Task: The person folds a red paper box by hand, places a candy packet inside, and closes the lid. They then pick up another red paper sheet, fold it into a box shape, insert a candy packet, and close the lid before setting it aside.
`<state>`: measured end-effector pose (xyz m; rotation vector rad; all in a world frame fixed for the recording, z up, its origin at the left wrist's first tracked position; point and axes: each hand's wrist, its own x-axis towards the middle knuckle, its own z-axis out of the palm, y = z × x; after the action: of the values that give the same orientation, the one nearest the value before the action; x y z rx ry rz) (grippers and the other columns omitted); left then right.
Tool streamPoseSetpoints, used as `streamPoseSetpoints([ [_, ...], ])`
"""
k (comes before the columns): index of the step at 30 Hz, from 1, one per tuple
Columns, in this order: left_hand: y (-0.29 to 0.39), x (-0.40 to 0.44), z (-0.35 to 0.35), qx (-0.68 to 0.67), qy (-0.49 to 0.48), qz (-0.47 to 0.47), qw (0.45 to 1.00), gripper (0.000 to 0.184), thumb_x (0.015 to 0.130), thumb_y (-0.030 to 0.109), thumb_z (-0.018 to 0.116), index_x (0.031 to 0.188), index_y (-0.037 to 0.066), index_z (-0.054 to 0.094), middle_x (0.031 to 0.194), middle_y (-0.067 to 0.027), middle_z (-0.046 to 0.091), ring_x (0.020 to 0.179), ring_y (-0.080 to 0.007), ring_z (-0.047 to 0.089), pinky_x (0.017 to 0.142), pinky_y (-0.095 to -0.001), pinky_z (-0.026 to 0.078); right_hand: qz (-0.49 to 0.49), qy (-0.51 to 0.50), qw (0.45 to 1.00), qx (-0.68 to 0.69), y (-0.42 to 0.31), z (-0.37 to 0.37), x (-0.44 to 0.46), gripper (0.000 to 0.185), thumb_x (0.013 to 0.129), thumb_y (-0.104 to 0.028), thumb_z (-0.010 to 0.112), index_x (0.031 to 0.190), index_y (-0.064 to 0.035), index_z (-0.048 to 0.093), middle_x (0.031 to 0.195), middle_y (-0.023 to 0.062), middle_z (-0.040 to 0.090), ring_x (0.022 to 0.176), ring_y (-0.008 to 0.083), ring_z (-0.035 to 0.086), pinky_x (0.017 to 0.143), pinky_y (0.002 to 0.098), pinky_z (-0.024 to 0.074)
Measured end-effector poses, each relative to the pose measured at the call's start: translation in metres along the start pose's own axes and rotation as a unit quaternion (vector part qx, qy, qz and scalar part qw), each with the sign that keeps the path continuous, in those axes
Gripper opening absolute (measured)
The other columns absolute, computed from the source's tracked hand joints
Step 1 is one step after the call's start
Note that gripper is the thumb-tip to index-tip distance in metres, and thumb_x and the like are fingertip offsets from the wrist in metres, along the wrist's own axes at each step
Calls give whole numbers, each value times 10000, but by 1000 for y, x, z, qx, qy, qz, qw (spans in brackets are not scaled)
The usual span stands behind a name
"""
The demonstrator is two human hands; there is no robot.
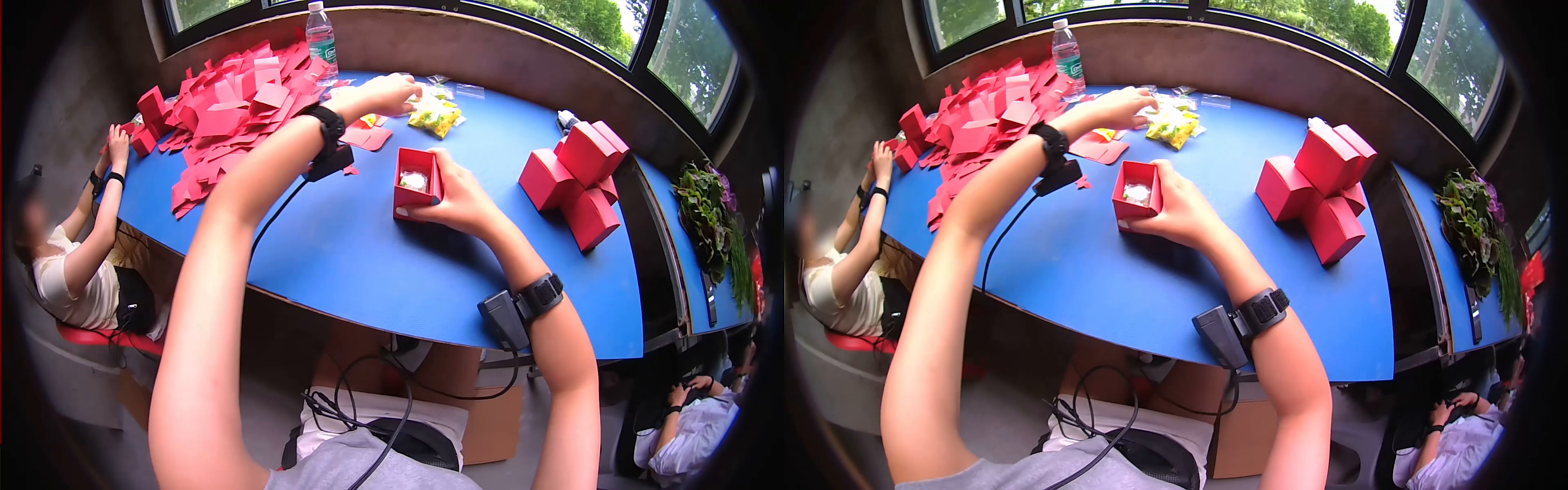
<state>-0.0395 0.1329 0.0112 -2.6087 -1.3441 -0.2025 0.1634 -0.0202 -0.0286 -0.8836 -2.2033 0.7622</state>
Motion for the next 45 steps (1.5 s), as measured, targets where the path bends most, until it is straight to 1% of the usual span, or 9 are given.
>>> streamPoseSetpoints([
  [5,-23,22,62,-77,74,-29,994,453,747,234,610,1182,119,557,1102,-165,585,1040,-319,550,887,-405,441,-2,-3,1000,13,3,0,0,769,564,-357,829,1119,-5,431,1048,188,589,988,295,596,844,359,479],
  [11,-7,20,39,26,33,-23,999,204,672,202,640,771,26,658,792,-174,648,737,-313,631,668,-419,488,-48,4,998,37,3,4,1,749,564,-308,832,1128,-20,434,1051,176,591,977,294,598,831,362,483],
  [15,12,8,18,75,21,0,997,243,628,221,664,744,8,653,712,-166,641,681,-293,628,615,-411,481,-55,5,998,26,4,3,0,752,565,-290,829,1146,-24,432,1051,170,593,978,287,597,838,361,480],
  [20,16,-8,-5,-30,-141,-52,988,307,609,274,682,719,-9,644,653,-128,617,617,-232,600,542,-355,455,-41,-11,998,35,0,0,-1,754,574,-294,830,1154,-24,431,1057,166,588,990,272,590,851,356,472],
  [28,42,-72,-85,-288,-54,-9,956,265,685,124,693,897,13,580,819,-72,608,704,-140,593,620,-289,487,-15,-12,999,43,2,0,1,764,579,-289,835,1168,-25,426,1081,169,573,1018,268,574,866,351,462],
  [32,87,-106,-93,-177,-36,189,965,347,664,106,731,964,49,569,990,-110,521,918,-283,574,770,-369,482,21,-41,997,64,-1,-2,0,805,575,-283,838,1203,-25,406,1114,158,558,1058,258,555,906,351,445],
  [38,95,-99,-83,-53,-11,297,953,289,710,22,639,990,97,631,1025,-59,551,901,-270,583,692,-373,522,20,-38,998,43,-3,-3,0,816,575,-272,839,1213,-15,399,1128,157,550,1068,261,552,923,350,439],
  [44,107,-96,-84,-58,-113,250,960,249,727,1,617,966,60,651,977,-71,625,877,-274,616,733,-360,516,-5,-31,995,96,6,2,2,822,573,-271,837,1228,-18,410,1137,154,550,1071,258,549,924,351,437],
  [45,113,-100,-96,-105,-155,175,967,253,731,-6,610,974,53,650,973,-85,629,861,-272,619,743,-351,511,-16,-33,995,87,5,1,2,816,569,-272,838,1221,-20,418,1132,154,552,1068,258,550,921,350,439],
])
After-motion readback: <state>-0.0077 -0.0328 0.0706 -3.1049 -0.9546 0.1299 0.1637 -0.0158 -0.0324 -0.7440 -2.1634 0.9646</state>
